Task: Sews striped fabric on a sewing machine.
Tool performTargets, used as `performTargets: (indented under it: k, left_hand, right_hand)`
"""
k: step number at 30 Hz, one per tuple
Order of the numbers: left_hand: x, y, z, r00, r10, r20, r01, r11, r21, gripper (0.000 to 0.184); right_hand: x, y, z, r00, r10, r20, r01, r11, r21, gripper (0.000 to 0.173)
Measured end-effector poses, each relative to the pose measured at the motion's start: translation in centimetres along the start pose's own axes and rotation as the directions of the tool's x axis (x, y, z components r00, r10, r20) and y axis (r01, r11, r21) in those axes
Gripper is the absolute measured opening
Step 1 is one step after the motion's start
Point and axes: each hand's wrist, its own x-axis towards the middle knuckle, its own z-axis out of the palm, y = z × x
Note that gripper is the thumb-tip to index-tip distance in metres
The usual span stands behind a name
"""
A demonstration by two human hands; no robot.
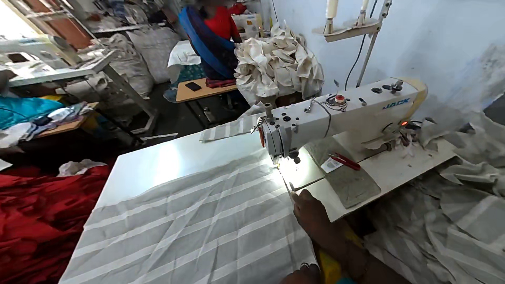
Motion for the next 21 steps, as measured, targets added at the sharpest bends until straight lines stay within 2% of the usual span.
performTargets:
  k: [5,7,8,9,10,11,15,19,21]
  left_hand:
    - [1.0,0.0,0.6,0.998,-0.022,-0.057,0.023,1.0,0.014,0.031]
    - [1.0,-0.1,1.3,0.978,0.064,-0.2,-0.048,0.995,0.083,0.027]
    - [1.1,-0.4,2.0,0.932,0.144,-0.332,-0.099,0.984,0.149,0.022]
    - [1.4,-0.7,2.7,0.858,0.231,-0.459,-0.14,0.964,0.225,0.019]
    - [1.9,-1.0,3.1,0.8,0.287,-0.527,-0.16,0.949,0.273,0.018]
    - [2.3,-1.2,3.2,0.769,0.312,-0.558,-0.167,0.941,0.296,0.02]
    - [3.9,-1.8,2.2,0.729,0.295,-0.618,-0.116,0.943,0.313,0.022]
    - [6.4,-3.2,2.1,0.548,0.31,-0.777,-0.062,0.941,0.332,0.019]
    - [7.7,-4.2,2.2,0.482,0.31,-0.819,-0.041,0.942,0.332,0.019]
  right_hand:
    - [-1.4,0.6,0.2,0.999,-0.04,-0.024,0.041,0.999,0.024,0.043]
    - [-1.3,0.8,0.4,0.997,-0.059,-0.051,0.061,0.997,0.039,0.043]
    - [-1.3,0.9,0.4,0.996,-0.069,-0.056,0.072,0.996,0.045,0.043]
    - [-1.3,0.9,0.3,0.996,-0.074,-0.048,0.077,0.996,0.049,0.043]
    - [-1.3,0.9,0.1,0.997,-0.075,-0.03,0.077,0.996,0.049,0.043]
    - [-1.3,0.9,-0.1,0.997,-0.072,-0.012,0.073,0.996,0.048,0.044]
    - [-1.2,1.1,0.0,0.997,-0.079,-0.026,0.08,0.995,0.064,0.042]
    - [-1.2,1.3,-0.1,0.997,-0.078,-0.024,0.08,0.992,0.098,0.041]
    - [-1.1,1.4,-0.2,0.997,-0.073,-0.004,0.073,0.992,0.104,0.041]
